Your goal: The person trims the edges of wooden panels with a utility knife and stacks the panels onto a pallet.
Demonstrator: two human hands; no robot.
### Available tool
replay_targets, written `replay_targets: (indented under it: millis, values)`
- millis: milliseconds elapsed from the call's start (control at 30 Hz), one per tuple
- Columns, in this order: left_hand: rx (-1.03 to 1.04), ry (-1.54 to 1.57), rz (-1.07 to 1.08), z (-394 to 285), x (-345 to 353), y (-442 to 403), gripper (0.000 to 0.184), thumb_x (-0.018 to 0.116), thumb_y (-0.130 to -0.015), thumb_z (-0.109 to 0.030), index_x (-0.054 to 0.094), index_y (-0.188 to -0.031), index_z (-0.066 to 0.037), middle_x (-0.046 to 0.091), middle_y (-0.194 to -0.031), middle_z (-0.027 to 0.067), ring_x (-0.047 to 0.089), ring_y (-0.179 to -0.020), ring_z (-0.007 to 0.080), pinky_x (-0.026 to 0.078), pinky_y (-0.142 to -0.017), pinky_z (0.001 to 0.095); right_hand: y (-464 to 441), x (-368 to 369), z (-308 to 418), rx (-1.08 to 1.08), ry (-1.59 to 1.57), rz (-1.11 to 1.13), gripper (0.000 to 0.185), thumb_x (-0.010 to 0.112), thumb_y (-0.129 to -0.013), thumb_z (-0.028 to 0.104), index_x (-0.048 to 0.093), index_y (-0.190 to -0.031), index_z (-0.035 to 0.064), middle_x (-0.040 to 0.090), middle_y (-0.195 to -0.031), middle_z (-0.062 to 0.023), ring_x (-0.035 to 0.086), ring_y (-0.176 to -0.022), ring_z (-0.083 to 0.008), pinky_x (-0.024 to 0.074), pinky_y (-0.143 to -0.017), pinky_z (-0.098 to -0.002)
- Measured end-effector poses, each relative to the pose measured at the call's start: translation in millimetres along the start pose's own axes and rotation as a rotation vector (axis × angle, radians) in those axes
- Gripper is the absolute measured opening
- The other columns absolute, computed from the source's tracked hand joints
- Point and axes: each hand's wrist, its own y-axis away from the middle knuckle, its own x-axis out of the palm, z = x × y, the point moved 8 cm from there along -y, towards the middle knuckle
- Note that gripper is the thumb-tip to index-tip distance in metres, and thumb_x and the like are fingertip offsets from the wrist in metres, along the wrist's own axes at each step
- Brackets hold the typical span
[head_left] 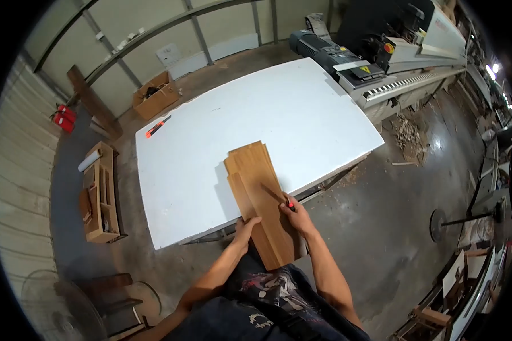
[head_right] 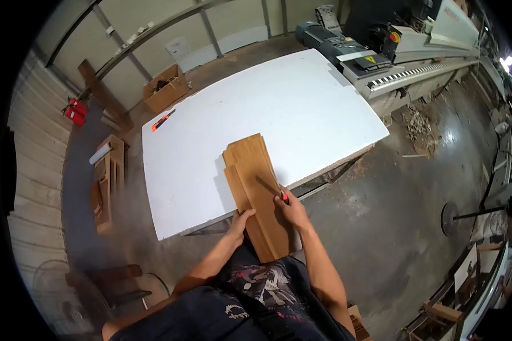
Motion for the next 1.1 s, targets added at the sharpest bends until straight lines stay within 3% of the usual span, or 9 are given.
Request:
replay_targets:
  millis: [300, 400, 467, 600, 633, 767, 867, 1067, 1100]
  values:
    - [0.09, 0.15, -0.173, -36.9, -38.4, 36.5, 0.082, 0.08, -0.084, -0.028, 0.028, -0.138, 0.006, 0.053, -0.126, 0.0226, 0.06, -0.115, 0.0307, 0.054, -0.094, 0.0432, -15.0, 52.5, 18.8, 0.079, -0.15, 0.146, 0.04, 0.063, -0.103, 0.028, 0.06, -0.136, 0.0048, 0.067, -0.105, -0.003, 0.059, -0.099, -0.0171, 0.0481, -0.092, -0.0337]
    - [0.252, -0.137, -0.261, -80.9, -43.3, 20.2, 0.087, 0.084, -0.078, -0.033, 0.036, -0.136, 0.01, 0.05, -0.127, 0.026, 0.059, -0.116, 0.0354, 0.054, -0.094, 0.045, -49.0, 51.2, 21.1, -0.1, 0.182, 0.026, 0.043, 0.063, -0.102, 0.032, 0.061, -0.135, 0.0051, 0.068, -0.108, -0.0132, 0.064, -0.097, -0.0269, 0.0499, -0.092, -0.0385]
    - [0.27, -0.539, -0.424, -123.8, -29.3, 19.1, 0.096, 0.085, -0.073, -0.042, 0.035, -0.137, 0.009, 0.05, -0.123, 0.0259, 0.051, -0.12, 0.036, 0.049, -0.097, 0.0486, -42.5, 41.5, 65.0, -0.339, 0.598, -0.368, 0.046, 0.062, -0.1, 0.039, 0.063, -0.134, 0.0083, 0.06, -0.129, -0.0261, 0.061, -0.111, -0.047, 0.0495, -0.099, -0.0495]
    - [0.307, -0.944, -0.608, -187.6, 18.0, 6.2, 0.109, 0.086, -0.065, -0.054, 0.036, -0.138, 0.009, 0.045, -0.124, 0.0275, 0.042, -0.121, 0.0394, 0.043, -0.098, 0.0511, -69.8, 50.1, 84.0, -0.276, 0.198, -0.199, 0.036, 0.066, -0.099, 0.034, 0.071, -0.12, 0.0055, 0.068, -0.112, -0.0246, 0.064, -0.106, -0.0414, 0.05, -0.093, -0.0457]
    - [0.344, -1.02, -0.632, -194.4, 27.8, 0.8, 0.115, 0.085, -0.065, -0.057, 0.033, -0.142, 0.01, 0.042, -0.125, 0.0259, 0.043, -0.119, 0.0404, 0.042, -0.095, 0.0508, -74.8, 46.1, 88.2, -0.265, 0.19, -0.274, 0.035, 0.068, -0.099, 0.035, 0.073, -0.115, 0.0041, 0.07, -0.089, -0.0171, 0.069, -0.083, -0.0302, 0.053, -0.075, -0.0404]
    - [0.377, -1.052, -0.55, -202.6, 57.8, -16.0, 0.12, 0.085, -0.067, -0.055, 0.025, -0.147, 0.011, 0.044, -0.125, 0.0261, 0.043, -0.12, 0.0405, 0.039, -0.098, 0.0506, -93.4, 23.5, 89.5, -0.08, -0.089, -0.123, 0.043, 0.065, -0.102, 0.039, 0.072, -0.116, -0.0013, 0.071, -0.09, -0.0052, 0.059, -0.073, -0.0112, 0.0497, -0.058, -0.0279]
    - [0.354, -1.055, -0.355, -203.1, 69.8, -24.4, 0.115, 0.081, -0.074, -0.051, 0.023, -0.149, 0.014, 0.043, -0.132, 0.0303, 0.044, -0.125, 0.0429, 0.04, -0.103, 0.0534, -101.3, 9.5, 99.5, -0.036, -0.139, -0.098, 0.043, 0.065, -0.102, 0.04, 0.072, -0.112, -0.0008, 0.062, -0.072, -0.002, 0.053, -0.055, -0.0104, 0.0451, -0.048, -0.0285]
    - [0.359, -0.859, 0.33, -208.4, 32.1, -57.9, 0.083, 0.068, -0.089, -0.025, 0.027, -0.157, 0.0, 0.03, -0.158, 0.0275, 0.034, -0.146, 0.0406, 0.041, -0.112, 0.052, -111.2, 3.0, 88.8, 0.1, -0.216, -0.086, 0.043, 0.062, -0.103, 0.041, 0.07, -0.123, 0.0043, 0.07, -0.094, -0.004, 0.068, -0.082, -0.0124, 0.0485, -0.051, -0.0267]
    - [0.527, -1.123, 0.275, -219.1, 21.0, -56.5, 0.089, 0.07, -0.086, -0.02, 0.024, -0.159, -0.004, 0.028, -0.16, 0.0259, 0.031, -0.148, 0.0408, 0.038, -0.115, 0.0524, -108.9, 3.2, 86.1, 0.11, -0.216, -0.092, 0.042, 0.062, -0.103, 0.041, 0.07, -0.124, 0.0048, 0.07, -0.094, -0.0035, 0.068, -0.083, -0.0121, 0.0485, -0.051, -0.0265]
